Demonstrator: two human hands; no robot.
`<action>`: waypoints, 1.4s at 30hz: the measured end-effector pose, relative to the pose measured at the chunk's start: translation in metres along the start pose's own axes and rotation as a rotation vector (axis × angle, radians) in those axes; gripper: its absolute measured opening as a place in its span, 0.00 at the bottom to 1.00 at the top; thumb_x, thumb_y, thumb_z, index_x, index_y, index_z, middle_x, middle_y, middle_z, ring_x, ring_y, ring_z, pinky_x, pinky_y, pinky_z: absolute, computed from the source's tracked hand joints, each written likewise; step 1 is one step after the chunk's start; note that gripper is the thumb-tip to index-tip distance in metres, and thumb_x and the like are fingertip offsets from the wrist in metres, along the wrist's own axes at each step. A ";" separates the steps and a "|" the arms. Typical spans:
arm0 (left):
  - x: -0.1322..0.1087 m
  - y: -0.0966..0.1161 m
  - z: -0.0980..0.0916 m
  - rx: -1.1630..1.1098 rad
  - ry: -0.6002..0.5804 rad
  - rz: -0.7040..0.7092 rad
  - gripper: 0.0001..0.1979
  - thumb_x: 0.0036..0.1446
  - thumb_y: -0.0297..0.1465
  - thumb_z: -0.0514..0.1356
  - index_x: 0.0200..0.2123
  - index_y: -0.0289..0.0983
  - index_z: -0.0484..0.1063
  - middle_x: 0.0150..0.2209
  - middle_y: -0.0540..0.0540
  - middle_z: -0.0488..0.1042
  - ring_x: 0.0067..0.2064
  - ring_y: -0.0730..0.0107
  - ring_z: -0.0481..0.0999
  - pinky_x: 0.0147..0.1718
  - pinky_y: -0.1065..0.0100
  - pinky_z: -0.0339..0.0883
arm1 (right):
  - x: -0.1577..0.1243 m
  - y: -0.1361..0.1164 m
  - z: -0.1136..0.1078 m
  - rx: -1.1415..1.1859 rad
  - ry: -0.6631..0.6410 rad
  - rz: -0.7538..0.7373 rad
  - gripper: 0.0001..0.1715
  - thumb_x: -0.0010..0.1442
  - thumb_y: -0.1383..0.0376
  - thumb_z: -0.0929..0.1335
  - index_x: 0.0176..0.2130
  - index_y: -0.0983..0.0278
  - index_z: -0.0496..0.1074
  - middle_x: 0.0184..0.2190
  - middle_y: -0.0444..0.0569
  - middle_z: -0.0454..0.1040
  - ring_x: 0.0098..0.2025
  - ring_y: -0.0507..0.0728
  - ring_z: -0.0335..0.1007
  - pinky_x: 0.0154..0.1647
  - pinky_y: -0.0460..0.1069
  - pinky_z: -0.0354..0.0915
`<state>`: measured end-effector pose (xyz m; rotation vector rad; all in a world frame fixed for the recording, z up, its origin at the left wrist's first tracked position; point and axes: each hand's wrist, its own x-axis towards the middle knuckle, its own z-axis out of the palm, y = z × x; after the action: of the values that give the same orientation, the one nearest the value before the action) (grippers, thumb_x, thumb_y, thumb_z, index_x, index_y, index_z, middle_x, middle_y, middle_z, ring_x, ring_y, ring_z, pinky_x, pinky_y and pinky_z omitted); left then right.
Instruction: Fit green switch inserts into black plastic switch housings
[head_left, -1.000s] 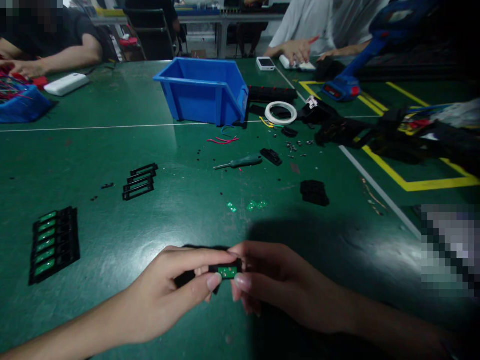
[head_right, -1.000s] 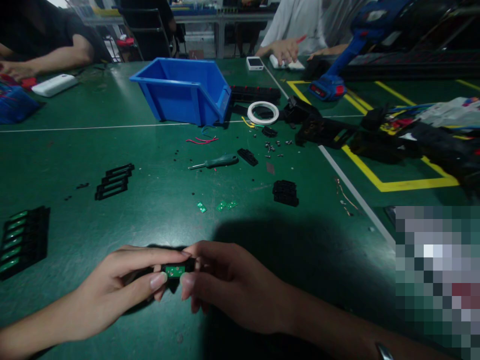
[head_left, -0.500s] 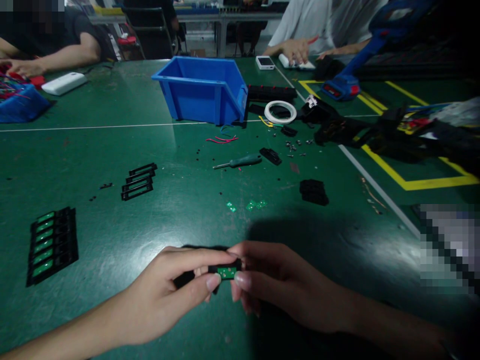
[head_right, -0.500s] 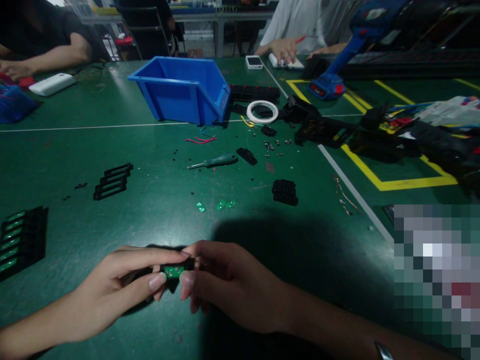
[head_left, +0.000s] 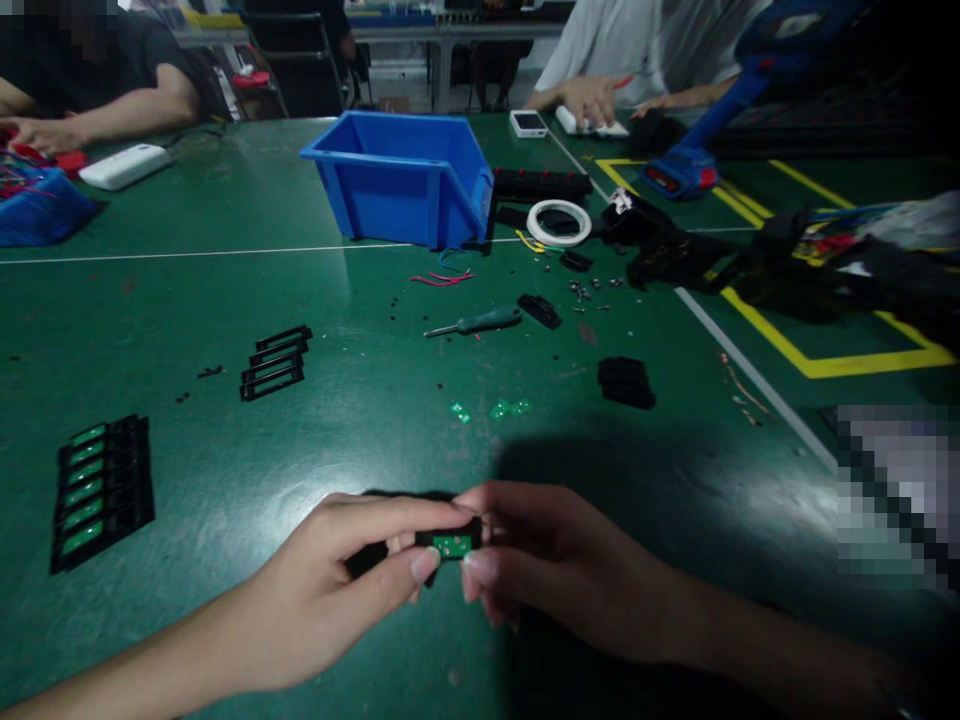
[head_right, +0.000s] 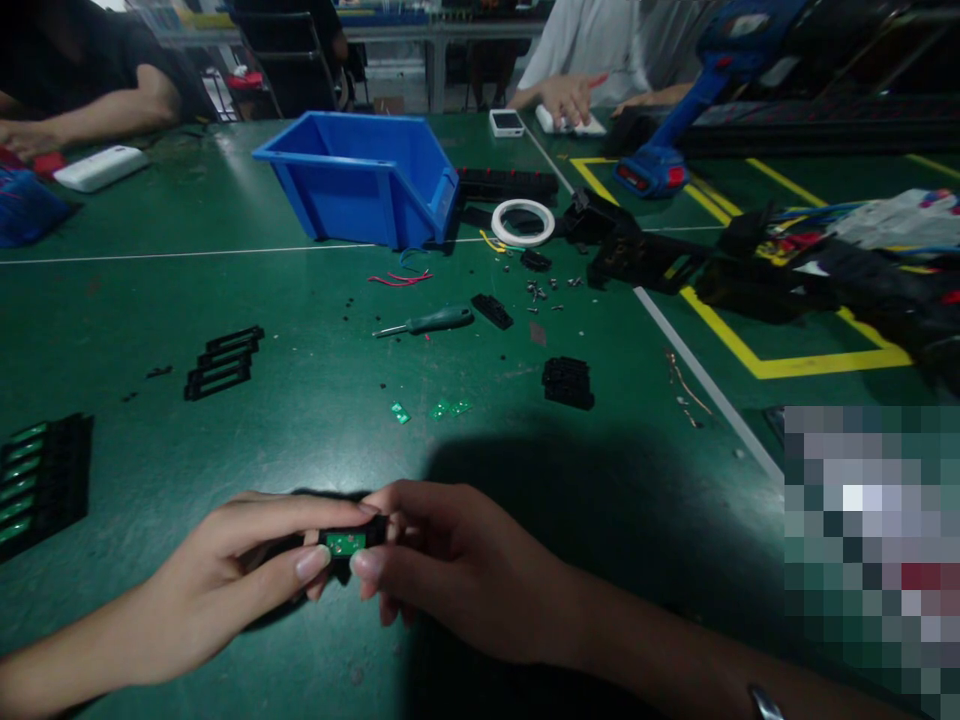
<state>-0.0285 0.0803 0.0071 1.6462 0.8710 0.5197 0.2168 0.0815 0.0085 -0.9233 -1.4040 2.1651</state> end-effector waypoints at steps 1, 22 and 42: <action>0.000 0.000 0.000 0.005 0.002 0.004 0.19 0.69 0.32 0.57 0.61 0.42 0.72 0.40 0.45 0.82 0.30 0.76 0.74 0.29 0.75 0.69 | 0.000 0.000 0.000 0.005 0.002 0.002 0.13 0.68 0.57 0.70 0.42 0.66 0.72 0.31 0.45 0.73 0.31 0.49 0.70 0.34 0.44 0.67; 0.003 0.006 0.000 0.100 0.006 0.149 0.20 0.66 0.25 0.60 0.58 0.47 0.75 0.52 0.46 0.81 0.48 0.67 0.82 0.45 0.70 0.75 | 0.001 0.003 0.009 -0.001 0.104 -0.011 0.14 0.60 0.59 0.76 0.38 0.65 0.72 0.25 0.40 0.70 0.26 0.48 0.65 0.27 0.42 0.62; 0.003 0.004 0.001 0.141 0.018 0.161 0.21 0.66 0.25 0.60 0.59 0.48 0.73 0.47 0.49 0.82 0.43 0.70 0.82 0.40 0.72 0.74 | 0.000 0.004 0.007 -0.012 0.095 -0.008 0.11 0.63 0.60 0.74 0.40 0.65 0.73 0.27 0.41 0.71 0.27 0.48 0.67 0.28 0.42 0.63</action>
<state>-0.0249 0.0821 0.0104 1.8532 0.8067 0.5960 0.2116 0.0752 0.0065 -1.0098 -1.3748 2.0807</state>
